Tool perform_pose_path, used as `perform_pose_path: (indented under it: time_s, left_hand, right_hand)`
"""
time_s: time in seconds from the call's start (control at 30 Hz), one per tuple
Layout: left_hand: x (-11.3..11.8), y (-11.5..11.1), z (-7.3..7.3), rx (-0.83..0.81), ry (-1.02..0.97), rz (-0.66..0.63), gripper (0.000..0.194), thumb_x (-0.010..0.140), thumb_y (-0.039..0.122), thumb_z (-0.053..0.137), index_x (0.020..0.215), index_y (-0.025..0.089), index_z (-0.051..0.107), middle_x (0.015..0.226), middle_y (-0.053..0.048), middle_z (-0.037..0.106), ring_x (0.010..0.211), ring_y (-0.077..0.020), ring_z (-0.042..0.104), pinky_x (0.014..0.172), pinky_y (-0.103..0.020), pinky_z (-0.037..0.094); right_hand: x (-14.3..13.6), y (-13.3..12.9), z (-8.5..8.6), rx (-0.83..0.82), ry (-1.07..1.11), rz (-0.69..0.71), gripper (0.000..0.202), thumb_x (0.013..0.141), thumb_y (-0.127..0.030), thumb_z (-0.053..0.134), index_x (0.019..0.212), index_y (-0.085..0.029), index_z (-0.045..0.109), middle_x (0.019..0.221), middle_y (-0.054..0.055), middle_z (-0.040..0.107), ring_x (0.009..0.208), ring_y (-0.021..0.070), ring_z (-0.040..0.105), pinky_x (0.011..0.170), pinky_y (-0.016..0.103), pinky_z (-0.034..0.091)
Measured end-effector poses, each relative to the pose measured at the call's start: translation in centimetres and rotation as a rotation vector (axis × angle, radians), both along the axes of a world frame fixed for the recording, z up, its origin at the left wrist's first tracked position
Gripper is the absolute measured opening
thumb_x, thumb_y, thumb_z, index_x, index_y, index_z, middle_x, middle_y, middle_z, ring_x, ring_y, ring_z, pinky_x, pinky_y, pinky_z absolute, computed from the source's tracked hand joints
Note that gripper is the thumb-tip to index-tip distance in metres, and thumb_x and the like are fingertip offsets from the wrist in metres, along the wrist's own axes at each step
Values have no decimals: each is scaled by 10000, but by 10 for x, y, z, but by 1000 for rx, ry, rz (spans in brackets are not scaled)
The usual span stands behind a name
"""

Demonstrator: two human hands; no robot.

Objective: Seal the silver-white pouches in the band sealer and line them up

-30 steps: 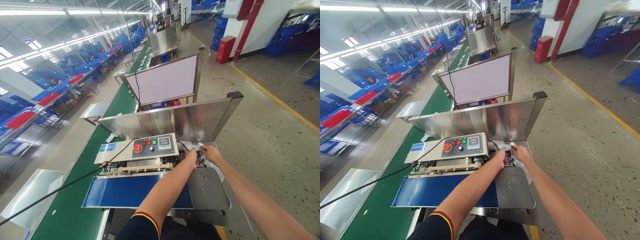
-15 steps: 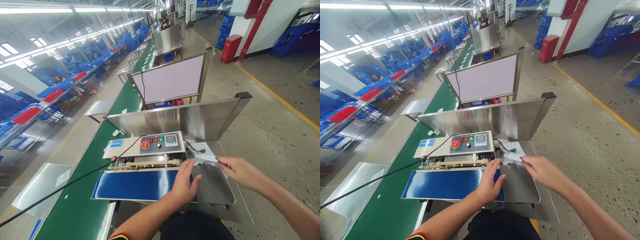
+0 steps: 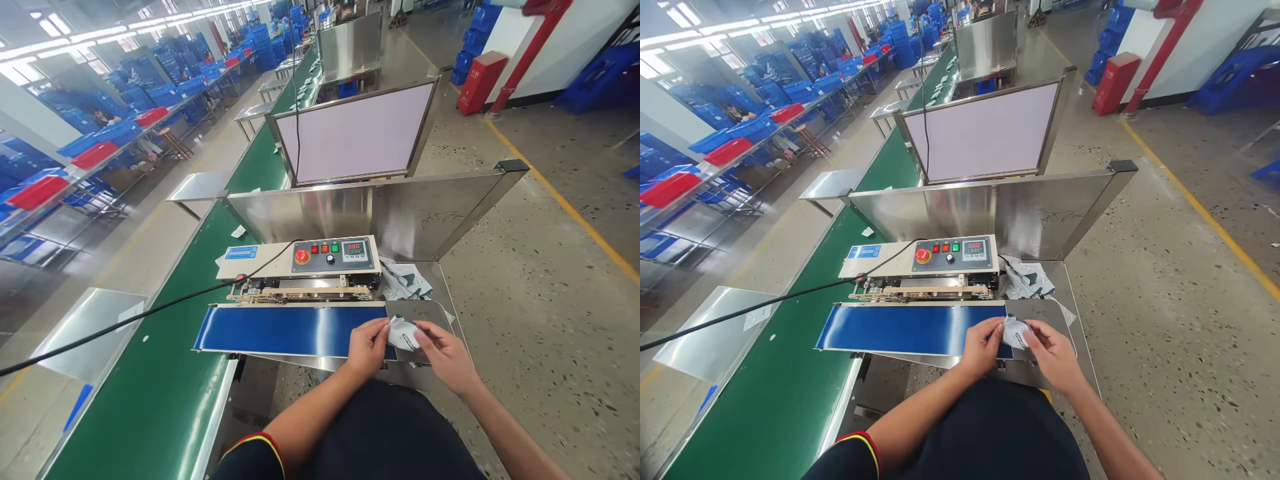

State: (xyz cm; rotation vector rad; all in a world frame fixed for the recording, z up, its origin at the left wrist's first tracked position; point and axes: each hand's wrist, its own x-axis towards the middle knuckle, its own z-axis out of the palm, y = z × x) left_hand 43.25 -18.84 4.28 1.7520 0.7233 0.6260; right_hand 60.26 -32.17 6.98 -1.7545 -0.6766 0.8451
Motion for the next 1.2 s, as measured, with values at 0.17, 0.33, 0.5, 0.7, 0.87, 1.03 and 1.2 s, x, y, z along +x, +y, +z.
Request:
perform_pose_path:
  time_s: [0.17, 0.33, 0.5, 0.7, 0.87, 1.03, 1.2]
  left_hand:
    - [11, 0, -6, -86, 47, 98, 437, 1127, 513, 574, 1149, 209, 887, 1115, -113, 883, 1025, -288, 829, 976, -415, 658]
    - [9, -4, -8, -139, -22, 256, 559, 1142, 619, 506, 1166, 184, 855, 1147, -140, 864, 1056, -292, 806, 982, -421, 631]
    - [-8, -1, -7, -176, -116, 255, 552, 1105, 665, 584, 1228, 194, 842, 1221, -150, 851, 1126, -304, 794, 1029, -433, 622]
    - [-17, -2, -4, -246, -115, 331, 549, 1072, 665, 642, 1152, 167, 858, 1125, -151, 869, 1006, -294, 808, 935, -411, 656]
    - [-11, 1, 2, -271, -123, 289, 550, 1056, 670, 658, 1144, 167, 860, 1122, -144, 872, 1001, -292, 812, 943, -404, 660]
    - [4, 2, 6, -309, -107, 187, 512, 1061, 627, 659, 1173, 174, 869, 1167, -138, 876, 1058, -312, 818, 987, -431, 658]
    - [20, 2, 5, -304, -39, 169, 517, 1034, 623, 678, 1098, 153, 882, 1048, -131, 879, 942, -296, 794, 900, -405, 654]
  right_hand:
    - [-4, -4, -18, 105, 213, -7, 777, 950, -889, 664, 1188, -177, 863, 1050, 163, 823, 924, 338, 784, 852, 465, 683]
    - [-18, 10, -22, 138, 84, 18, 662, 865, -831, 820, 1088, -210, 875, 1110, 164, 827, 958, 343, 806, 933, 500, 699]
    - [-23, 30, -17, 135, -112, 87, 644, 916, -863, 742, 988, -235, 862, 1065, 151, 829, 945, 332, 796, 923, 465, 688]
    - [-21, 38, -17, 119, -37, 167, 674, 949, -866, 686, 1050, -215, 829, 973, 125, 822, 866, 304, 783, 815, 402, 673]
    - [-11, 34, -17, 127, -287, 148, 552, 1029, -750, 606, 978, -237, 805, 1012, 116, 808, 876, 285, 755, 847, 397, 630]
    - [-5, 29, -22, -42, -341, -30, 608, 999, -778, 540, 1062, -222, 778, 983, 130, 802, 827, 299, 729, 831, 426, 605]
    - [8, 24, -20, -79, -325, -84, 633, 941, -812, 570, 1046, -225, 782, 1022, 140, 818, 883, 319, 743, 872, 450, 603]
